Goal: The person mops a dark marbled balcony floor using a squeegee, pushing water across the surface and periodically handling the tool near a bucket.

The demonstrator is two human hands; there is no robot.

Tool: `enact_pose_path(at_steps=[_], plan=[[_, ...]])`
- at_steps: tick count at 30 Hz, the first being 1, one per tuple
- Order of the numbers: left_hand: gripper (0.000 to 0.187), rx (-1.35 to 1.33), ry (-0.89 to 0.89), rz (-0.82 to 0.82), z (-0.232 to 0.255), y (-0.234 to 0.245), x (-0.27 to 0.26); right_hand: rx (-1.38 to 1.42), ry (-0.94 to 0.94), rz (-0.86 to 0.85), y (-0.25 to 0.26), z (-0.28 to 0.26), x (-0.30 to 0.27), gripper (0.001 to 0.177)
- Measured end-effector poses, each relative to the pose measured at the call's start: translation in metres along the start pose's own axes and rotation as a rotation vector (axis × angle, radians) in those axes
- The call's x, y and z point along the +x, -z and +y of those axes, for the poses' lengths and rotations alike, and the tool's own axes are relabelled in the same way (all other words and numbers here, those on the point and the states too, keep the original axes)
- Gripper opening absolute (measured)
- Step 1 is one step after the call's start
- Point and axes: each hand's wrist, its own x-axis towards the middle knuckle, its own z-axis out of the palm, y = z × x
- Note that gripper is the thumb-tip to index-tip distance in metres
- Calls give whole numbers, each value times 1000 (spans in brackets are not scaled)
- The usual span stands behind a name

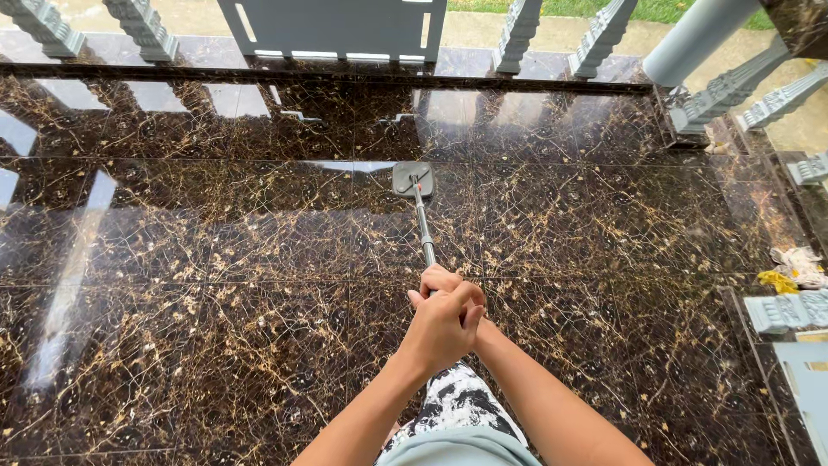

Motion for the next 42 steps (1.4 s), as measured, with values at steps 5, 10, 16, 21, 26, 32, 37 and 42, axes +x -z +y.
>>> enact_pose_path(at_steps=[5,10,16,21,26,32,37,42], plan=[[14,72,-16,-7,-41,-3,58,5,8,1,8,52,52,34],[15,74,6,6,-97,-14,149,40,5,-24,30,128,123,33],[12,131,71,-29,-151,-24,272,73,23,-75,64,225,214,32],[9,113,58,-33,-180,-31,341,43,-27,-106,78,284,262,32],[7,105,71,-43,-182,-42,342,88,11,-112,91,287,260,32],[8,61,113,-60,-160,-60,290,89,-23,-142,98,252,212,30],[11,100,74,-5,-128,-74,220,56,-25,-107,88,207,150,28],[13,79,90,-56,-89,-84,140,14,2,-72,75,152,73,27]])
